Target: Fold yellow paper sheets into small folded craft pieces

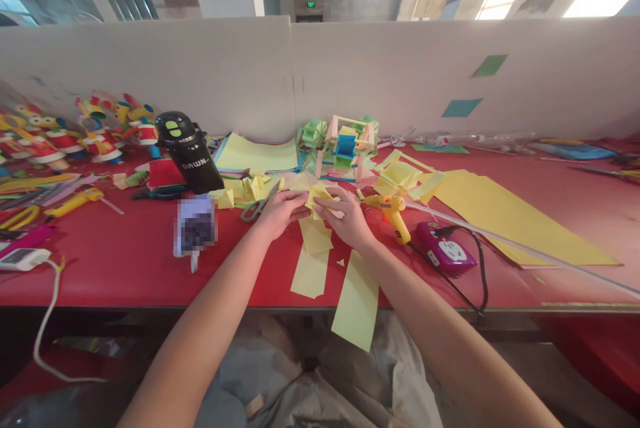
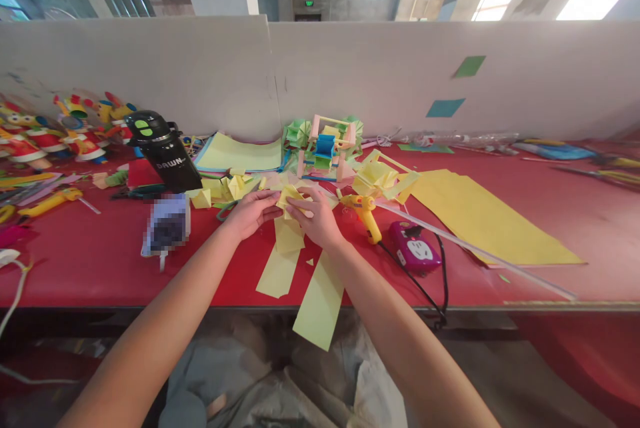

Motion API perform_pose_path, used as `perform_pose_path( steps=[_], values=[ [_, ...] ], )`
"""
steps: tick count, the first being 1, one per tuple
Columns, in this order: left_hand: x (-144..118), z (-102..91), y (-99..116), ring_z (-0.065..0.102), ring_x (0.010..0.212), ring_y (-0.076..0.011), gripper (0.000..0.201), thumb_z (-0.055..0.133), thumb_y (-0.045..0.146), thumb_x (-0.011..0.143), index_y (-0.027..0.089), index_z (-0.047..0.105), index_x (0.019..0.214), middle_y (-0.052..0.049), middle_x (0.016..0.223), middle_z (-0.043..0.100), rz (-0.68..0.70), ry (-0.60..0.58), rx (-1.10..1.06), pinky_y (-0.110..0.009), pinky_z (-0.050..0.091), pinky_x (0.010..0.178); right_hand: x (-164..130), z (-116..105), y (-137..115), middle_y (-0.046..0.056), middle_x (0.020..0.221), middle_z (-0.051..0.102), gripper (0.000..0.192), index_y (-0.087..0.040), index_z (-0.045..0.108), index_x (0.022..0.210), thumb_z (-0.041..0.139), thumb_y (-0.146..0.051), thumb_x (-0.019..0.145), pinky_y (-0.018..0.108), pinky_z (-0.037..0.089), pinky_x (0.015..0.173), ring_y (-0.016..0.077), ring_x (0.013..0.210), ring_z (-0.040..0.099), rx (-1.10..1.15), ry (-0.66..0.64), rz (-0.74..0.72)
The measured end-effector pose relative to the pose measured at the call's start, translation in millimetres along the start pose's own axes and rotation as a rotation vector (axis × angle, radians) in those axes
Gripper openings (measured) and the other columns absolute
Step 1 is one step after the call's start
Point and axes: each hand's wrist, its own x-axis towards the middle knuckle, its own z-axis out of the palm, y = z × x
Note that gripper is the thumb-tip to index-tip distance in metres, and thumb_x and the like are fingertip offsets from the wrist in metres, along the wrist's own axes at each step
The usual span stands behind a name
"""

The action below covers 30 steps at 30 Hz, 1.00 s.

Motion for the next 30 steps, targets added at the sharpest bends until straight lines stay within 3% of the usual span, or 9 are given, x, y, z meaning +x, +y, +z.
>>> perform_pose_path(
  steps=[8, 17, 25, 30],
  values=[
    [-2.7, 3.4, 4.7, 0.068, 0.065, -0.013, 0.014, 0.074, 0.012, 0.074, 0.013, 0.074, 0.088, -0.006, 0.079, 0.073, -0.029, 0.018, -0.013, -0.027, 0.058, 0.068, -0.1, 0.1, -4.2, 0.009, 0.119, 0.063, 0.028, -0.032, 0.078, 0.107, 0.059, -0.048, 0.093, 0.048, 0.052, 0.097, 0.026, 0.112, 0.06, 0.034, -0.021, 0.002],
    [-3.5, 5.2, 4.0, 0.068, 0.066, -0.013, 0.009, 0.073, 0.015, 0.077, 0.013, 0.071, 0.086, -0.006, 0.081, 0.072, -0.029, 0.012, -0.025, -0.026, 0.058, 0.065, -2.1, 0.1, -7.0, 0.011, 0.121, 0.06, 0.03, -0.03, 0.078, 0.108, 0.06, -0.048, 0.092, 0.041, 0.061, 0.08, 0.0261, 0.111, 0.059, 0.105, -0.038, 0.041],
    [-2.6, 3.5, 2.4, 0.066, 0.07, -0.0121, 0.013, 0.077, 0.018, 0.076, 0.013, 0.07, 0.086, -0.004, 0.08, 0.068, -0.016, 0.011, 0.019, -0.026, 0.058, 0.07, -0.7, -0.1, -4.8, 0.01, 0.118, 0.062, 0.029, -0.031, 0.078, 0.107, 0.059, -0.048, 0.093, 0.043, 0.056, 0.089, 0.0256, 0.111, 0.06, 0.067, -0.024, 0.022],
    [0.7, 1.7, -1.1, 0.064, 0.065, -0.0103, 0.019, 0.081, 0.019, 0.071, 0.014, 0.064, 0.077, 0.001, 0.072, 0.061, 0.028, 0.046, 0.018, -0.029, 0.059, 0.072, -0.8, 0.3, -4.0, 0.009, 0.118, 0.062, 0.027, -0.032, 0.078, 0.105, 0.061, -0.049, 0.092, 0.042, 0.057, 0.086, 0.0259, 0.111, 0.06, 0.06, -0.016, 0.04]
  ],
)
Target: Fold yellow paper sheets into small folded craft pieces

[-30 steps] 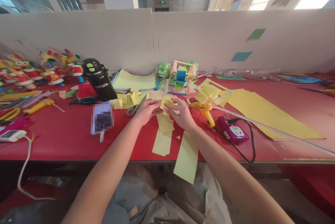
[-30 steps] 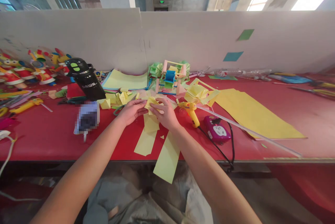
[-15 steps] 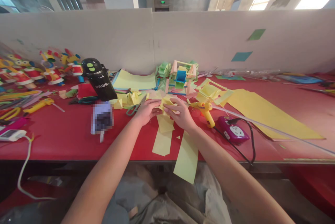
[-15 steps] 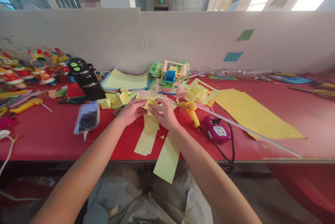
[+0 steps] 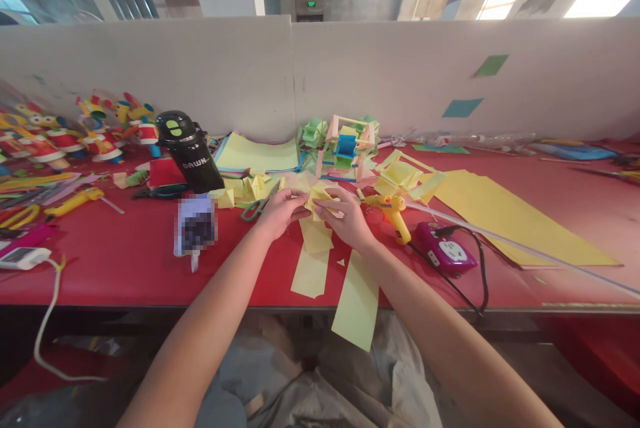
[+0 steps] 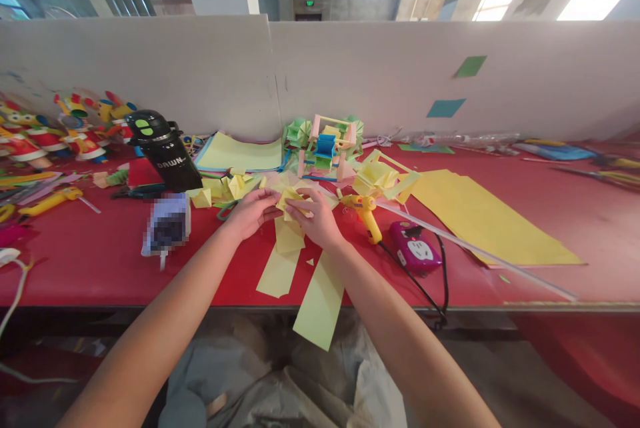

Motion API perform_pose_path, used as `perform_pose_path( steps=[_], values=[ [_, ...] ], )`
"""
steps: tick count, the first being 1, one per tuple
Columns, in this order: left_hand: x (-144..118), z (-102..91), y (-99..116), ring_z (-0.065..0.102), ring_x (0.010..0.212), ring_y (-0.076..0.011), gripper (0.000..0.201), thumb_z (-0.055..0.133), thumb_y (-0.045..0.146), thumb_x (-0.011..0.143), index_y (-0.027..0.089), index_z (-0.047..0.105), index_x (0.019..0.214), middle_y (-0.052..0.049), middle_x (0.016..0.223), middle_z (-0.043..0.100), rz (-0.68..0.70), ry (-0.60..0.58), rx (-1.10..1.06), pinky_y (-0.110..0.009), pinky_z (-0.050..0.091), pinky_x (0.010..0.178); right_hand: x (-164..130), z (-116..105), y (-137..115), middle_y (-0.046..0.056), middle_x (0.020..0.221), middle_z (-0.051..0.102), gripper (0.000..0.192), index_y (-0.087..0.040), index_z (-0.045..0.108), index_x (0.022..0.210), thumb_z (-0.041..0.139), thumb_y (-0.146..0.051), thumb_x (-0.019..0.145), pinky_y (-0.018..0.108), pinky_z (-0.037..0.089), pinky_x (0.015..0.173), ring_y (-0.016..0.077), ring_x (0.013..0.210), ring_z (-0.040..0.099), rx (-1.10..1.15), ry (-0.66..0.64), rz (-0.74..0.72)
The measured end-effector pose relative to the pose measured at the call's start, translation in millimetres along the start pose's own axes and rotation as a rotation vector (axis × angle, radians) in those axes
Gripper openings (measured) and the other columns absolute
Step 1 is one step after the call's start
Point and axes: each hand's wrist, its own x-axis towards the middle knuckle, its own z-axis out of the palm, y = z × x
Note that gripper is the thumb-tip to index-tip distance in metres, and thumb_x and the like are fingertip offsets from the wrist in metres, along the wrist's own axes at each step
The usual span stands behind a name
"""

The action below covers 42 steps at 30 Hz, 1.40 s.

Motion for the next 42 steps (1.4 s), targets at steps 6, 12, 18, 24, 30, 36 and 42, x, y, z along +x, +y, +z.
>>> perform_pose_path(
  steps=[6, 12, 18, 24, 30, 36, 42],
  values=[
    [-1.7, -1.1, -0.6, 0.069, 0.077, -0.0132, 0.019, 0.079, 0.013, 0.07, 0.012, 0.066, 0.085, -0.004, 0.083, 0.069, 0.008, -0.063, -0.009, -0.031, 0.059, 0.081, 0.8, -0.3, 1.4, 0.009, 0.117, 0.062, 0.026, -0.032, 0.078, 0.106, 0.06, -0.046, 0.093, 0.045, 0.053, 0.094, 0.0251, 0.109, 0.06, -0.03, 0.009, -0.032],
    [0.6, -1.2, -4.6, 0.069, 0.076, -0.0149, 0.022, 0.073, 0.006, 0.071, 0.013, 0.066, 0.09, -0.003, 0.076, 0.066, 0.045, -0.005, 0.078, -0.032, 0.06, 0.08, 1.2, 0.8, 9.1, 0.008, 0.116, 0.063, 0.021, -0.034, 0.078, 0.104, 0.063, -0.042, 0.092, 0.047, 0.051, 0.096, 0.0255, 0.106, 0.059, -0.09, 0.011, -0.043],
    [0.7, 0.4, -5.5, 0.069, 0.075, -0.0158, 0.025, 0.076, 0.006, 0.068, 0.016, 0.063, 0.087, -0.004, 0.076, 0.066, 0.072, 0.015, 0.118, -0.034, 0.061, 0.08, 1.3, 1.0, 11.2, 0.007, 0.113, 0.065, 0.016, -0.031, 0.08, 0.092, 0.066, -0.039, 0.089, 0.047, 0.051, 0.094, 0.0253, 0.102, 0.06, -0.103, 0.03, -0.025],
    [-0.2, 1.7, -4.9, 0.068, 0.075, -0.0137, 0.019, 0.074, 0.004, 0.069, 0.013, 0.062, 0.08, -0.002, 0.072, 0.067, 0.06, -0.036, 0.15, -0.036, 0.06, 0.084, 2.0, -1.4, 6.2, 0.009, 0.112, 0.065, 0.014, -0.027, 0.077, 0.088, 0.066, -0.035, 0.089, 0.046, 0.049, 0.096, 0.0267, 0.106, 0.06, -0.099, 0.036, -0.015],
    [-1.9, 2.3, -3.2, 0.069, 0.079, -0.0143, 0.015, 0.072, 0.003, 0.07, 0.012, 0.066, 0.08, -0.002, 0.074, 0.066, 0.066, -0.072, 0.16, -0.038, 0.059, 0.089, 2.3, -2.5, 4.0, 0.009, 0.11, 0.064, 0.013, -0.025, 0.074, 0.086, 0.065, -0.034, 0.089, 0.046, 0.046, 0.097, 0.027, 0.108, 0.059, -0.104, 0.046, -0.015],
    [-3.1, 1.3, -4.0, 0.07, 0.083, -0.0179, 0.015, 0.074, 0.005, 0.069, 0.011, 0.07, 0.083, -0.005, 0.076, 0.069, 0.062, -0.117, 0.172, -0.043, 0.057, 0.093, 2.9, -3.3, -0.1, 0.008, 0.098, 0.062, 0.021, -0.024, 0.072, 0.087, 0.061, -0.042, 0.092, 0.042, 0.049, 0.089, 0.0247, 0.096, 0.059, -0.042, 0.029, -0.011],
    [-1.5, -0.4, -6.8, 0.071, 0.084, -0.0198, 0.015, 0.075, 0.008, 0.069, 0.012, 0.071, 0.084, -0.006, 0.077, 0.07, 0.086, -0.149, 0.205, -0.044, 0.057, 0.093, 2.9, -2.8, 0.6, 0.008, 0.097, 0.061, 0.023, -0.023, 0.07, 0.086, 0.061, -0.043, 0.092, 0.04, 0.049, 0.087, 0.024, 0.096, 0.059, -0.017, 0.02, -0.001]
  ],
)
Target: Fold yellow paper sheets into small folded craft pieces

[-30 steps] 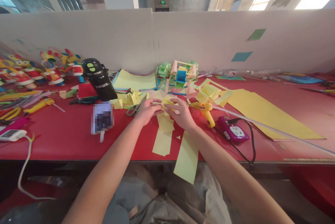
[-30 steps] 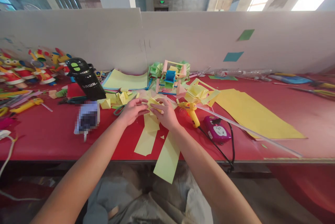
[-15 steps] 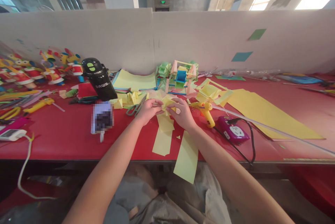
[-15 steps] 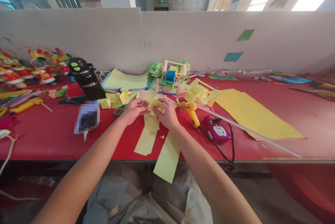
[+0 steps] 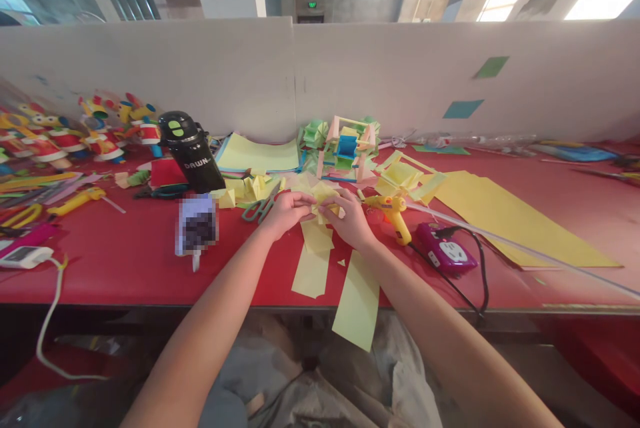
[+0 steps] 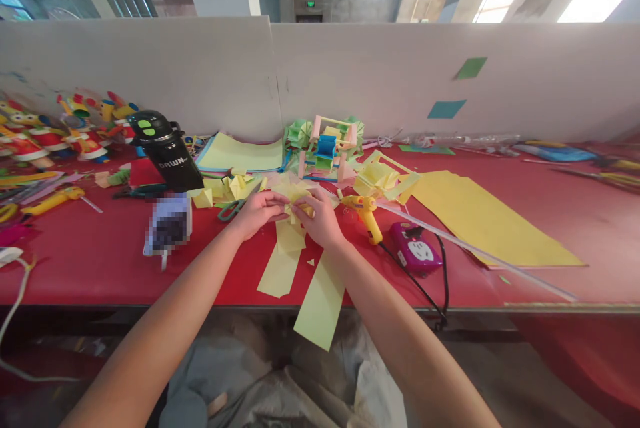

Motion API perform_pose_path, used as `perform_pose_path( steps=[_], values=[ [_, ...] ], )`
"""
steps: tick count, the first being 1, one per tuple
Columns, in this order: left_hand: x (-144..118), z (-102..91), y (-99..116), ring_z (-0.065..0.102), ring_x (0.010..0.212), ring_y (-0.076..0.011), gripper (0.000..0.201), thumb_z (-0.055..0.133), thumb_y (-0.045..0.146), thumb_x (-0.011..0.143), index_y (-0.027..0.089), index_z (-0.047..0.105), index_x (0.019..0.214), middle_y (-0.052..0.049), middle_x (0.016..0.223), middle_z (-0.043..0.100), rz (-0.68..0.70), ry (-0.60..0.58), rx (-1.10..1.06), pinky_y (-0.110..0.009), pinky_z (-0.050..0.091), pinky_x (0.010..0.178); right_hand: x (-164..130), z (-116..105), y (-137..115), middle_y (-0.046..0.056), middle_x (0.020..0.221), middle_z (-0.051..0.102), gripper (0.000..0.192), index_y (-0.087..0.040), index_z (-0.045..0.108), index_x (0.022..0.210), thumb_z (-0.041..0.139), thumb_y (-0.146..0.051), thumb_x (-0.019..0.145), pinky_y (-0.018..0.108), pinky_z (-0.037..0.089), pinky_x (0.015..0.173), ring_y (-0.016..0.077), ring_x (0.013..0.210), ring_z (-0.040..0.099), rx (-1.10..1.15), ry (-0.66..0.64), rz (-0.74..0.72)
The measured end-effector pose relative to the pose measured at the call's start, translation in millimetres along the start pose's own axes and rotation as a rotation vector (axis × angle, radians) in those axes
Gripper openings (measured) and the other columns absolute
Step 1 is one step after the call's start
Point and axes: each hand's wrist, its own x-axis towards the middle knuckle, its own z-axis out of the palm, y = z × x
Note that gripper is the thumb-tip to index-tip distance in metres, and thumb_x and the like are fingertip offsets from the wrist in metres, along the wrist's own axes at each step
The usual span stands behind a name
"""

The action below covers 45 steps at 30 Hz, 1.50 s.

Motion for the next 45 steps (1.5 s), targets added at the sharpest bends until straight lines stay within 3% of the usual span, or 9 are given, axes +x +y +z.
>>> perform_pose_path(
  steps=[12, 23, 31, 39, 45],
  values=[
    [0.8, -2.6, -4.2, 0.073, 0.081, -0.0189, 0.018, 0.067, 0.006, 0.073, 0.014, 0.075, 0.087, -0.005, 0.079, 0.076, 0.029, -0.036, 0.145, -0.038, 0.06, 0.087, -1.4, 1.8, 6.7, 0.007, 0.098, 0.059, 0.026, -0.021, 0.065, 0.093, 0.069, -0.045, 0.084, 0.037, 0.05, 0.082, 0.0232, 0.092, 0.059, -0.049, 0.011, 0.131],
    [4.1, -10.2, -9.6, 0.073, 0.098, -0.027, 0.027, 0.077, 0.017, 0.071, 0.015, 0.075, 0.098, -0.011, 0.095, 0.078, 0.083, -0.088, 0.324, -0.041, 0.058, 0.09, -2.4, 2.2, 6.0, 0.005, 0.09, 0.057, 0.033, -0.021, 0.062, 0.085, 0.07, -0.053, 0.08, 0.032, 0.047, 0.067, 0.0216, 0.083, 0.058, -0.035, -0.002, 0.188],
    [5.0, -10.5, -10.0, 0.074, 0.096, -0.026, 0.026, 0.071, 0.013, 0.076, 0.015, 0.075, 0.102, -0.012, 0.097, 0.078, 0.069, -0.09, 0.361, -0.041, 0.06, 0.088, -1.1, 0.6, 0.3, 0.003, 0.083, 0.053, 0.039, -0.02, 0.061, 0.08, 0.068, -0.059, 0.08, 0.031, 0.044, 0.066, 0.0181, 0.072, 0.053, -0.047, -0.037, 0.216],
    [7.6, -12.4, -14.3, 0.073, 0.098, -0.0278, 0.034, 0.082, 0.022, 0.068, 0.014, 0.075, 0.1, -0.012, 0.096, 0.078, 0.099, -0.091, 0.358, -0.041, 0.059, 0.09, -1.3, 0.6, 1.4, 0.003, 0.083, 0.053, 0.034, -0.021, 0.061, 0.08, 0.068, -0.054, 0.081, 0.031, 0.044, 0.066, 0.0181, 0.072, 0.053, -0.042, -0.038, 0.208],
    [8.2, -12.2, -13.9, 0.073, 0.098, -0.0269, 0.031, 0.082, 0.022, 0.068, 0.014, 0.075, 0.098, -0.012, 0.096, 0.078, 0.102, -0.099, 0.365, -0.041, 0.059, 0.09, -1.1, 1.0, -0.9, 0.003, 0.082, 0.051, 0.041, -0.02, 0.062, 0.079, 0.066, -0.061, 0.08, 0.031, 0.043, 0.065, 0.0178, 0.07, 0.051, -0.049, -0.043, 0.228]
  ],
)
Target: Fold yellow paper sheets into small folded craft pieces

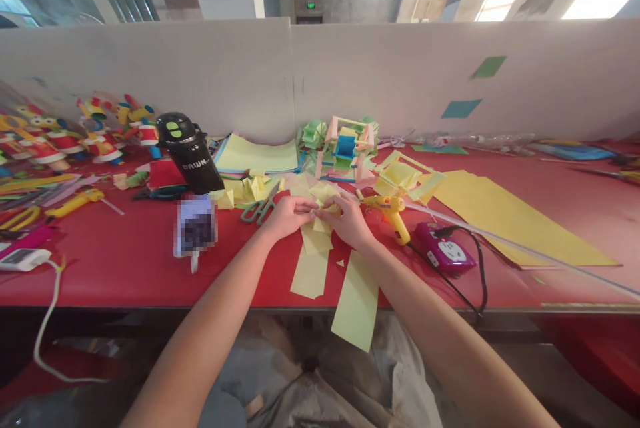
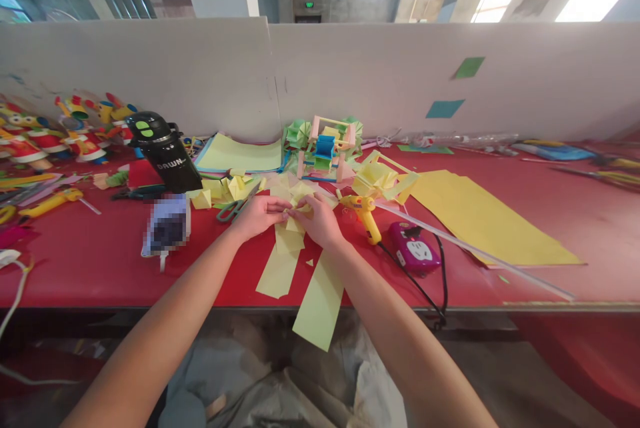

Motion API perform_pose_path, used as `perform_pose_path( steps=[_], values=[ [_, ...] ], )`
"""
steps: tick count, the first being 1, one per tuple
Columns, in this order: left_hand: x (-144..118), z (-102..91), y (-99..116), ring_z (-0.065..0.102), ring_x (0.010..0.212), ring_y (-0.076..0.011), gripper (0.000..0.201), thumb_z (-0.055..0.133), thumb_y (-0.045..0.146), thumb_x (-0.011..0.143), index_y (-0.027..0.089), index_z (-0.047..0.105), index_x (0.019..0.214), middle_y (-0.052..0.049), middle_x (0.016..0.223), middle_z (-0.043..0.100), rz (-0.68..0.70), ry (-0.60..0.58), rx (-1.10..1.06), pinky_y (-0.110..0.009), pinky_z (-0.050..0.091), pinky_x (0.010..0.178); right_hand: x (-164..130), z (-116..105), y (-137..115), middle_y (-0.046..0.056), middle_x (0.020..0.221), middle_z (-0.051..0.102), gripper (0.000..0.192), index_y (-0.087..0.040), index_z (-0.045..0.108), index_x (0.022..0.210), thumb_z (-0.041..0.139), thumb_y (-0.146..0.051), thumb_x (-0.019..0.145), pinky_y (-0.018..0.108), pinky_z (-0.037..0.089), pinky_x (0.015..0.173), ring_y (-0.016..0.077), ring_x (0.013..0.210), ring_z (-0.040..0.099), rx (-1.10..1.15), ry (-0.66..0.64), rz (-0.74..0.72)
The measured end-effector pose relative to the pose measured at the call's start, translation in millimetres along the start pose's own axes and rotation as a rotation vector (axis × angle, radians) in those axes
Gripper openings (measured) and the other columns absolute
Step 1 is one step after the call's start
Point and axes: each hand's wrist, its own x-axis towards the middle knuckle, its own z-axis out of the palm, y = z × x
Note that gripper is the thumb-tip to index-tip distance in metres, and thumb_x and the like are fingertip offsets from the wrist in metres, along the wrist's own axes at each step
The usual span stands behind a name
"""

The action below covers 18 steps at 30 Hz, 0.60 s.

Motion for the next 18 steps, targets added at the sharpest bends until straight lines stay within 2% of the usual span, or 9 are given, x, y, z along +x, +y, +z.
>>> perform_pose_path(
  steps=[6, 10, 14, 18],
  values=[
    [-1.7, -0.6, 1.8, 0.073, 0.096, -0.0263, 0.027, 0.077, 0.017, 0.071, 0.015, 0.076, 0.097, -0.012, 0.094, 0.077, -0.011, 0.013, 0.018, -0.04, 0.059, 0.087, 0.1, 0.0, 0.1, 0.003, 0.082, 0.052, 0.04, -0.02, 0.062, 0.079, 0.066, -0.06, 0.081, 0.031, 0.045, 0.066, 0.018, 0.071, 0.052, -0.001, 0.006, -0.005],
    [-1.1, -2.7, 3.1, 0.073, 0.092, -0.0253, 0.025, 0.071, 0.013, 0.071, 0.016, 0.076, 0.095, -0.01, 0.091, 0.077, -0.015, 0.073, 0.081, -0.039, 0.059, 0.084, 2.0, -1.5, 4.2, 0.004, 0.082, 0.057, 0.038, -0.02, 0.062, 0.079, 0.065, -0.058, 0.082, 0.031, 0.045, 0.065, 0.018, 0.071, 0.053, 0.013, 0.0, -0.014],
    [0.0, -3.6, 4.5, 0.072, 0.089, -0.0227, 0.022, 0.065, 0.009, 0.071, 0.016, 0.074, 0.09, -0.009, 0.092, 0.077, 0.03, 0.145, 0.117, -0.036, 0.058, 0.083, 2.0, -3.5, 5.8, 0.002, 0.069, 0.055, 0.046, -0.02, 0.056, 0.065, 0.062, -0.062, 0.084, 0.029, 0.041, 0.06, 0.0159, 0.063, 0.05, -0.012, -0.055, 0.0],
    [0.0, -1.9, 5.7, 0.071, 0.089, -0.019, 0.021, 0.062, 0.007, 0.072, 0.016, 0.071, 0.088, -0.007, 0.096, 0.076, 0.09, 0.147, 0.118, -0.031, 0.056, 0.082, 0.3, -4.1, 3.5, 0.001, 0.066, 0.051, 0.055, -0.02, 0.051, 0.057, 0.06, -0.069, 0.081, 0.029, 0.039, 0.059, 0.015, 0.061, 0.049, -0.072, -0.062, 0.0]
  ],
)
